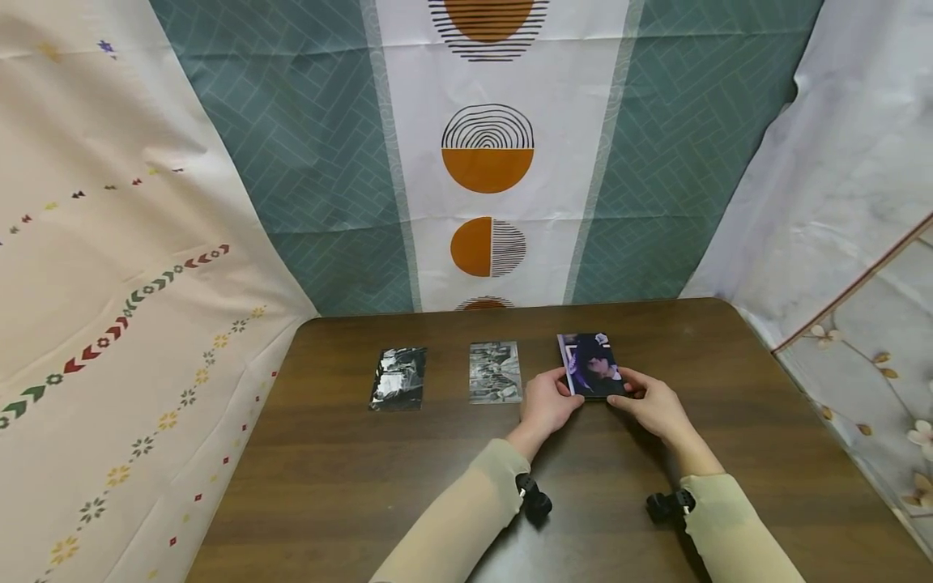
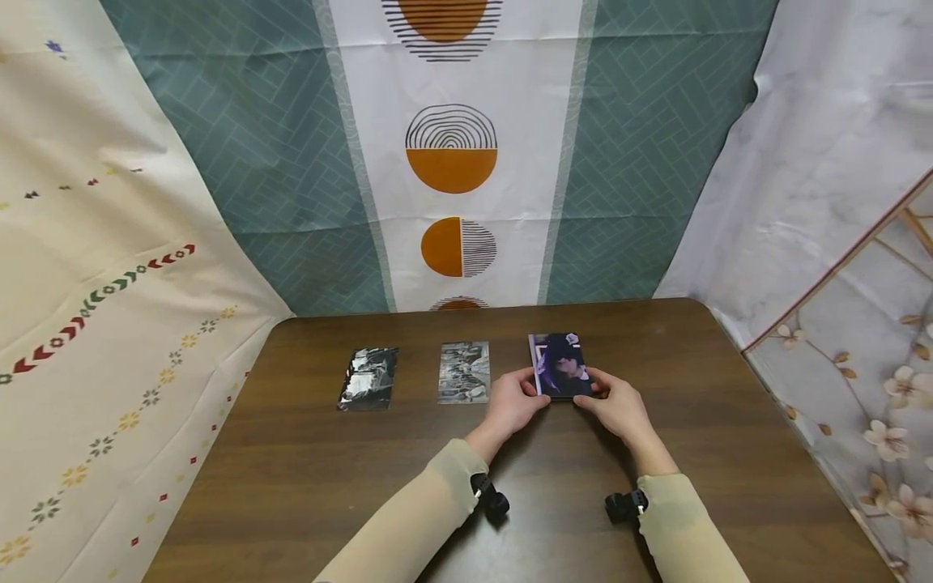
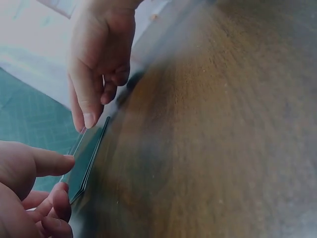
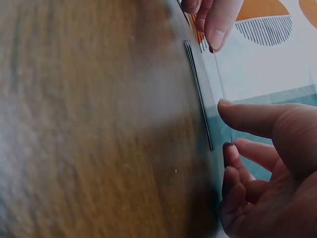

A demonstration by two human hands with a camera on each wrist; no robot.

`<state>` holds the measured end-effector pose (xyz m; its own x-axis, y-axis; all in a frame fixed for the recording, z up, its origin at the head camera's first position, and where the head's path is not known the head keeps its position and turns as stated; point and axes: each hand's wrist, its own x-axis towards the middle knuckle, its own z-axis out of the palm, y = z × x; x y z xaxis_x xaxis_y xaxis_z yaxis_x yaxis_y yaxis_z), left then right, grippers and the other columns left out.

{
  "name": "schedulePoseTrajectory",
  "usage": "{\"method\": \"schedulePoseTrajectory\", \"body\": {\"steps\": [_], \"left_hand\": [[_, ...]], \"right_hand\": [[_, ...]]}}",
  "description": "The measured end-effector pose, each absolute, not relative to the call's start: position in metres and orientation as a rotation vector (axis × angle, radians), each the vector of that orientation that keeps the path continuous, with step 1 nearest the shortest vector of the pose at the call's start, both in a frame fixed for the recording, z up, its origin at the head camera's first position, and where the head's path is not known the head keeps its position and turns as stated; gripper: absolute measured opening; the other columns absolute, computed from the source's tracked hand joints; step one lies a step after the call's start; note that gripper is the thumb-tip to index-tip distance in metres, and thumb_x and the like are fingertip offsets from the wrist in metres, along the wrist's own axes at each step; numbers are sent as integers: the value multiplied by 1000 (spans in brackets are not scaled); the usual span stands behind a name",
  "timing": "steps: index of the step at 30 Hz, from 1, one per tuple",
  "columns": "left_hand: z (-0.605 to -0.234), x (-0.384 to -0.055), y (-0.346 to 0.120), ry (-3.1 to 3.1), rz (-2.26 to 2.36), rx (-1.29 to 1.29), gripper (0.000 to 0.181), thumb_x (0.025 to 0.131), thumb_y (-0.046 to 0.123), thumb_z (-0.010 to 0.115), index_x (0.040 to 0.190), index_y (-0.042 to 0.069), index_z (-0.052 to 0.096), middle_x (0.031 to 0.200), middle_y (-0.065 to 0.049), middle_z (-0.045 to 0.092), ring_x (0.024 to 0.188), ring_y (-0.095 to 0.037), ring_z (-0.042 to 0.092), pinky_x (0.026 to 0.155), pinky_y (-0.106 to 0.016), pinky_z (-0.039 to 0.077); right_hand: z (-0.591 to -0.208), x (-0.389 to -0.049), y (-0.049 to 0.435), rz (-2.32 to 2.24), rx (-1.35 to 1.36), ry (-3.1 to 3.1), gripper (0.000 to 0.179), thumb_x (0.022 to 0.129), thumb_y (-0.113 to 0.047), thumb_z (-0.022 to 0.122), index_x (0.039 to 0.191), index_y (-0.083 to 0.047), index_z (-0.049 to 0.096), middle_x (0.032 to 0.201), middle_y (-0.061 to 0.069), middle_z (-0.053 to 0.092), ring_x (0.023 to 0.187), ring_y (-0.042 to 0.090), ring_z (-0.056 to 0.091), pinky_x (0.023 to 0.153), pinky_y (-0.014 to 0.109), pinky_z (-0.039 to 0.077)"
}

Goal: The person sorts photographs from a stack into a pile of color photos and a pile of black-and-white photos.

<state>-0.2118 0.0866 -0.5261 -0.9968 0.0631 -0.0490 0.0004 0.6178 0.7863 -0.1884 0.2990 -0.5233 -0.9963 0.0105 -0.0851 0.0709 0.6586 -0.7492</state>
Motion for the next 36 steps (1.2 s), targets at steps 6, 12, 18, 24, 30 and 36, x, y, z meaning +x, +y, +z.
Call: {"method": "schedulePoseTrajectory", "body": {"steps": [6,12,18,24,30,36], "left_hand": [[-525,-214,89,2797,1244,70,52,84,27,91,133,19,76,68,17,58,63,-2,54,61,-28,45],[-526,-215,91,2838,1137,58,49,83,30,91,129,22,78,66,19,59,64,-3,57,61,-29,47],[-527,-217,91,2853,1076,51,44,84,32,90,125,22,79,65,18,59,65,-5,58,62,-30,48],[-525,-216,91,2855,1070,50,31,83,31,90,111,22,80,63,16,57,62,-7,55,58,-31,45],[-523,-215,91,2857,1083,53,30,83,29,90,109,21,80,62,14,57,60,-7,53,57,-30,43],[-525,-214,91,2874,1084,88,42,82,29,91,121,19,80,63,16,57,61,-6,53,57,-28,43]], "right_hand": [[-527,-191,299,-1247,74,2811,68,97,-27,81,153,0,55,123,22,67,109,37,62,94,52,48],[-527,-193,298,-1199,64,2823,67,97,-27,80,152,1,55,126,26,67,112,42,62,99,60,47],[-526,-195,298,-1108,28,2851,67,97,-30,80,151,3,56,125,27,68,116,46,62,101,64,46],[-526,-196,298,-1078,12,2870,66,96,-29,79,149,3,57,123,26,69,117,48,61,100,65,45],[-525,-195,300,-1076,17,2871,67,96,-30,79,149,4,57,123,26,69,117,48,60,100,65,45],[-525,-192,302,-1069,37,2870,69,95,-30,81,150,4,56,126,27,69,119,50,60,102,66,44]]}}
